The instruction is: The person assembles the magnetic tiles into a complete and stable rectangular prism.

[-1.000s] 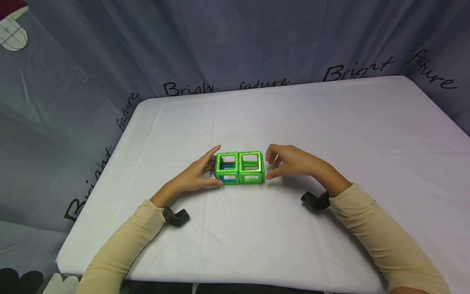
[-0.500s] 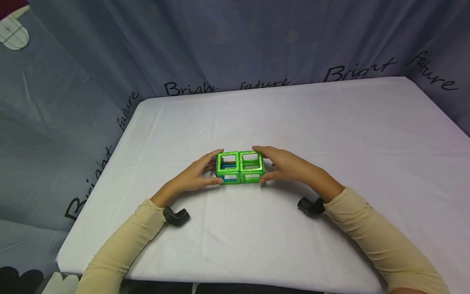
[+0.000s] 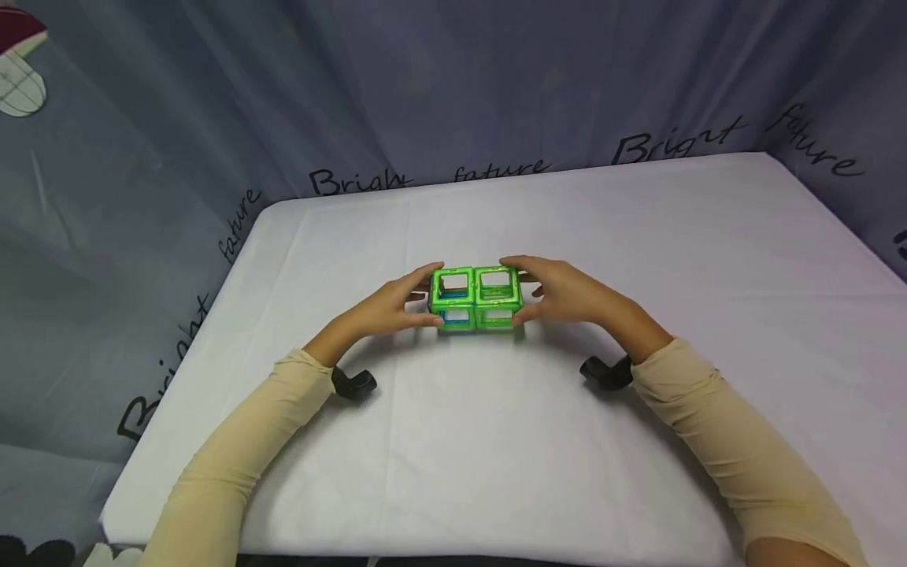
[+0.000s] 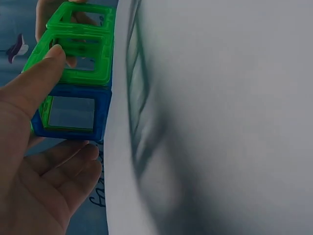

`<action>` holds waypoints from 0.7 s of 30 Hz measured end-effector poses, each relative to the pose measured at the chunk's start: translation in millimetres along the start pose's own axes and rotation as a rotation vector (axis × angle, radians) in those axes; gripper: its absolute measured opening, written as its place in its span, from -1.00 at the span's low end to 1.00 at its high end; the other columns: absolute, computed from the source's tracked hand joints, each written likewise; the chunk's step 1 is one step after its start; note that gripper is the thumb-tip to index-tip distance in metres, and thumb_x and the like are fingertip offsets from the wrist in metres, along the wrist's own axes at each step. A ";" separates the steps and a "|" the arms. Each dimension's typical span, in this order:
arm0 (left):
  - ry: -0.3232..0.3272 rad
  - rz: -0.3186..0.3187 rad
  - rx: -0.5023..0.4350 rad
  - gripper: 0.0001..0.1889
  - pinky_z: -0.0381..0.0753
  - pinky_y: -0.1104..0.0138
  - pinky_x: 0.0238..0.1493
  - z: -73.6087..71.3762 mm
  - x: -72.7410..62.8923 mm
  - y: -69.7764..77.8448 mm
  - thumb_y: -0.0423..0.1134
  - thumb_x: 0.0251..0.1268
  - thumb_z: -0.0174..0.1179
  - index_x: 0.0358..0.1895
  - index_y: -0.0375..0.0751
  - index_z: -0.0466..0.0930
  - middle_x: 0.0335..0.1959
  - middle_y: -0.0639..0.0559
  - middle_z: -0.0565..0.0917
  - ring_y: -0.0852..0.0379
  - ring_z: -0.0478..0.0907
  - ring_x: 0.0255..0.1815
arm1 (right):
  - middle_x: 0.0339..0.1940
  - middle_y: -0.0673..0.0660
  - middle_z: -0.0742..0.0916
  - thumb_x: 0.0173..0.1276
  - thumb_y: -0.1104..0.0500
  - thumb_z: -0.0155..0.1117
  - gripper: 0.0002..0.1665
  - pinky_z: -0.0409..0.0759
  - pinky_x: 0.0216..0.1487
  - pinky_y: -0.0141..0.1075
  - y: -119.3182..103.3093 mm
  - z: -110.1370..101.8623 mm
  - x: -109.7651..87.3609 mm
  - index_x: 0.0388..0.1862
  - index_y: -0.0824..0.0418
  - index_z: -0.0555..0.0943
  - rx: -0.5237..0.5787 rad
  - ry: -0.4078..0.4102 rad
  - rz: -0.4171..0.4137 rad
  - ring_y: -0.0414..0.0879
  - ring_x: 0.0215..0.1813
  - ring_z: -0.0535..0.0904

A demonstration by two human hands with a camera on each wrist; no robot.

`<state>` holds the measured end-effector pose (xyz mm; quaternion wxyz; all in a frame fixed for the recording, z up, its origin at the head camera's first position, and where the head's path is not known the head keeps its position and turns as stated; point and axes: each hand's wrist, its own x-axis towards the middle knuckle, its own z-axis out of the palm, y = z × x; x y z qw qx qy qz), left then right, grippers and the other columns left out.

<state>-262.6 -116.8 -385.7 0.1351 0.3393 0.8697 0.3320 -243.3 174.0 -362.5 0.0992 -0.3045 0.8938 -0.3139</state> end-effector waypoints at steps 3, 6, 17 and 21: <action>-0.031 -0.047 0.055 -0.07 0.24 0.22 0.26 -5.7 24.7 -0.3 0.03 0.14 0.26 0.46 -0.14 -0.13 0.28 -0.11 0.34 0.09 0.27 0.28 | 0.34 0.32 0.31 -0.03 0.18 0.52 0.04 0.51 0.03 -0.07 12.2 -11.5 6.3 0.38 0.31 0.17 0.020 0.013 0.043 0.23 0.25 0.34; -0.061 -0.099 0.101 -0.06 0.17 0.17 0.30 -6.6 46.2 -2.0 0.08 0.14 0.24 0.47 -0.08 -0.14 0.29 -0.11 0.33 0.06 0.21 0.32 | 0.35 0.34 0.28 -0.03 0.20 0.51 0.04 0.47 0.06 -0.04 25.4 -19.4 11.8 0.38 0.30 0.15 0.034 0.009 0.079 0.26 0.26 0.31; -0.124 -0.208 0.156 -0.01 0.03 0.16 0.36 9.4 70.9 -12.9 0.16 0.15 0.19 0.48 -0.03 -0.28 0.41 -0.10 0.12 -0.02 0.04 0.41 | 0.42 0.36 0.13 0.06 0.13 0.46 0.10 0.14 0.26 0.14 56.1 -13.8 22.4 0.44 0.26 0.00 0.037 -0.055 0.193 0.30 0.39 0.03; -0.087 -0.230 0.302 0.06 -0.20 -0.06 0.35 11.9 56.9 -10.9 0.27 0.14 0.11 0.47 -0.02 -0.44 0.47 -0.10 -0.14 -0.12 -0.21 0.45 | 0.45 0.38 -0.05 0.01 -0.09 0.47 0.31 -0.18 0.28 0.27 53.9 -9.2 16.0 0.48 0.27 -0.18 -0.129 -0.008 0.200 0.32 0.42 -0.29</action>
